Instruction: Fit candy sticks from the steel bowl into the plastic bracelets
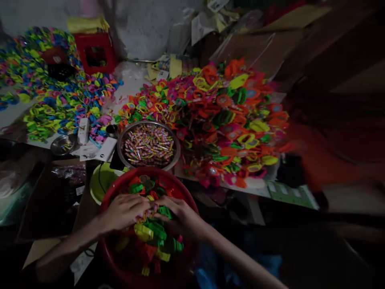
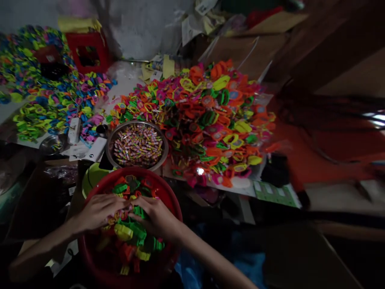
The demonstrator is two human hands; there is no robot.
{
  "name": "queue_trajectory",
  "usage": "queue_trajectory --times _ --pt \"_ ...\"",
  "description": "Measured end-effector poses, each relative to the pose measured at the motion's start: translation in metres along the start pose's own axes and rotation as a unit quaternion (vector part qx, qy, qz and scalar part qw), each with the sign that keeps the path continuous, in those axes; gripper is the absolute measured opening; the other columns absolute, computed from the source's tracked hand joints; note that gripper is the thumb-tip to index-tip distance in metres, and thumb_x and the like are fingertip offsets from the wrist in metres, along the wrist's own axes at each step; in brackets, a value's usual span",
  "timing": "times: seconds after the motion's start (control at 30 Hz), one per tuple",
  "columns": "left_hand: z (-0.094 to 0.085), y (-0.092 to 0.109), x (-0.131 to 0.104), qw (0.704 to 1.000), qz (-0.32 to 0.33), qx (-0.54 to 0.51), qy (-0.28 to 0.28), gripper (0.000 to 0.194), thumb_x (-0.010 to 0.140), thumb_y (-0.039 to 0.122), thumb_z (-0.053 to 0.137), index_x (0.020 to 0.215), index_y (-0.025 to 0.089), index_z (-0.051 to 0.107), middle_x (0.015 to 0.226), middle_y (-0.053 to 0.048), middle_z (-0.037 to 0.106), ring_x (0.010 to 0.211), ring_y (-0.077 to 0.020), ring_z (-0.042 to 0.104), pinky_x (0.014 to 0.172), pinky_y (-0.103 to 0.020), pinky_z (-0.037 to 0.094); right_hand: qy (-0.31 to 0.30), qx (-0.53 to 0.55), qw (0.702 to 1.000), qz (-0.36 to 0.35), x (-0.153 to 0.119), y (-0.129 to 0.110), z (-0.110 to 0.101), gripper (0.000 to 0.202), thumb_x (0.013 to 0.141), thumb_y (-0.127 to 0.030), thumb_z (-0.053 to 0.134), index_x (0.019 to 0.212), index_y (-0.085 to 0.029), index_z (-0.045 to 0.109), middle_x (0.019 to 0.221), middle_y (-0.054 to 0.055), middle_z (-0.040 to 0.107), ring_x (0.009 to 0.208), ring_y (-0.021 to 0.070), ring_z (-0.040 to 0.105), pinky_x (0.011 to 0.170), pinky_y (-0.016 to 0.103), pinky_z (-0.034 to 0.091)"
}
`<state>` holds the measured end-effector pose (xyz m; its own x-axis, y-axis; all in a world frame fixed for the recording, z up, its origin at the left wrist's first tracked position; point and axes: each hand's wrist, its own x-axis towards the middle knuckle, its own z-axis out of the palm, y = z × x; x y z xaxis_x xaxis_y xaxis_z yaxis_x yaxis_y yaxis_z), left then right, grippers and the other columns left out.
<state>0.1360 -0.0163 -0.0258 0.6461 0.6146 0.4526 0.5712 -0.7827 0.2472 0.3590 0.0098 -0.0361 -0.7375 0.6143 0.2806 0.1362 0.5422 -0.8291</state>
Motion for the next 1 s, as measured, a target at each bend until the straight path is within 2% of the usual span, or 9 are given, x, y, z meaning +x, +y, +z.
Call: queue_trajectory --times 0.17,0.4,0.53,0.73,0.87,0.9,0.93,0.97,1.0 --pt "0.000 -0.002 0.001 1.000 -0.001 -0.011 -0.020 0.032 0.093 0.015 0.032 0.105 0.016 0.062 0.093 -0.007 0.070 0.087 -0.0148 0.066 0.083 -0.025 0.053 -0.001 0.025 1.000 -0.014 0.003 -0.001 -0.005 0.018 0.091 -0.029 0.054 0.104 -0.017 0.056 0.093 0.007 0.065 0.088 0.0130 0.063 0.079 0.021 0.048" --pt "0.003 -0.001 0.008 0.998 -0.003 -0.061 -0.004 0.028 0.096 0.019 0.033 0.093 0.015 0.061 0.086 -0.006 0.070 0.081 -0.0139 0.066 0.075 -0.022 0.051 -0.022 -0.009 1.000 -0.001 0.004 0.000 -0.012 0.022 0.093 -0.035 0.049 0.097 -0.017 0.059 0.083 0.006 0.064 0.073 0.0126 0.062 0.068 0.021 0.047" --pt "0.012 -0.005 0.001 0.987 -0.057 -0.130 -0.080 0.022 0.090 0.015 0.039 0.091 0.015 0.061 0.081 -0.004 0.068 0.076 -0.0151 0.064 0.069 -0.022 0.048 -0.077 -0.022 0.997 0.011 0.004 0.005 -0.013 0.023 0.094 -0.036 0.047 0.095 -0.017 0.060 0.085 0.006 0.064 0.078 0.0143 0.062 0.069 0.022 0.045" --pt "0.024 -0.011 -0.014 0.925 -0.196 -0.246 -0.214 0.026 0.088 0.038 0.051 0.083 0.015 0.062 0.078 -0.003 0.065 0.068 -0.0145 0.061 0.061 -0.019 0.043 -0.229 -0.034 0.968 0.098 0.007 0.029 -0.007 0.023 0.091 -0.036 0.051 0.097 -0.016 0.061 0.088 0.006 0.067 0.079 0.0149 0.063 0.070 0.022 0.045" --pt "0.020 -0.017 -0.015 0.905 -0.316 -0.220 -0.182 0.032 0.084 0.047 0.056 0.093 0.016 0.062 0.077 -0.002 0.067 0.068 -0.0153 0.062 0.062 -0.020 0.043 -0.391 0.004 0.901 0.189 0.026 0.043 -0.053 0.031 0.087 -0.041 0.055 0.099 -0.015 0.065 0.084 0.006 0.069 0.067 0.0150 0.063 0.057 0.022 0.047" --pt "0.017 -0.018 -0.014 0.904 -0.329 -0.211 -0.171 0.033 0.084 0.047 0.057 0.094 0.017 0.062 0.077 -0.002 0.067 0.069 -0.0154 0.062 0.063 -0.020 0.043 -0.373 0.017 0.906 0.200 0.033 0.044 -0.072 0.034 0.087 -0.043 0.054 0.101 -0.015 0.065 0.085 0.006 0.069 0.066 0.0154 0.064 0.056 0.023 0.048" --pt "0.015 -0.019 -0.013 0.903 -0.338 -0.211 -0.163 0.032 0.083 0.047 0.058 0.094 0.017 0.061 0.078 -0.001 0.067 0.070 -0.0154 0.062 0.065 -0.020 0.044 -0.296 0.011 0.934 0.197 0.041 0.044 -0.094 0.036 0.086 -0.045 0.054 0.103 -0.015 0.065 0.090 0.006 0.069 0.072 0.0168 0.065 0.061 0.024 0.051" --pt "0.013 -0.019 -0.012 0.900 -0.343 -0.217 -0.159 0.030 0.083 0.047 0.058 0.093 0.018 0.061 0.080 -0.001 0.067 0.072 -0.0152 0.063 0.067 -0.020 0.044 -0.176 -0.008 0.967 0.183 0.049 0.043 -0.115 0.040 0.085 -0.048 0.054 0.107 -0.017 0.064 0.098 0.007 0.068 0.082 0.0185 0.065 0.068 0.027 0.053" --pt "0.012 -0.019 -0.011 0.897 -0.344 -0.228 -0.160 0.028 0.083 0.045 0.058 0.092 0.018 0.061 0.082 -0.001 0.068 0.075 -0.0150 0.063 0.069 -0.020 0.045 0.006 -0.027 0.987 0.157 0.056 0.040 -0.136 0.045 0.084 -0.051 0.054 0.115 -0.019 0.060 0.109 0.007 0.065 0.095 0.0202 0.063 0.078 0.030 0.052"
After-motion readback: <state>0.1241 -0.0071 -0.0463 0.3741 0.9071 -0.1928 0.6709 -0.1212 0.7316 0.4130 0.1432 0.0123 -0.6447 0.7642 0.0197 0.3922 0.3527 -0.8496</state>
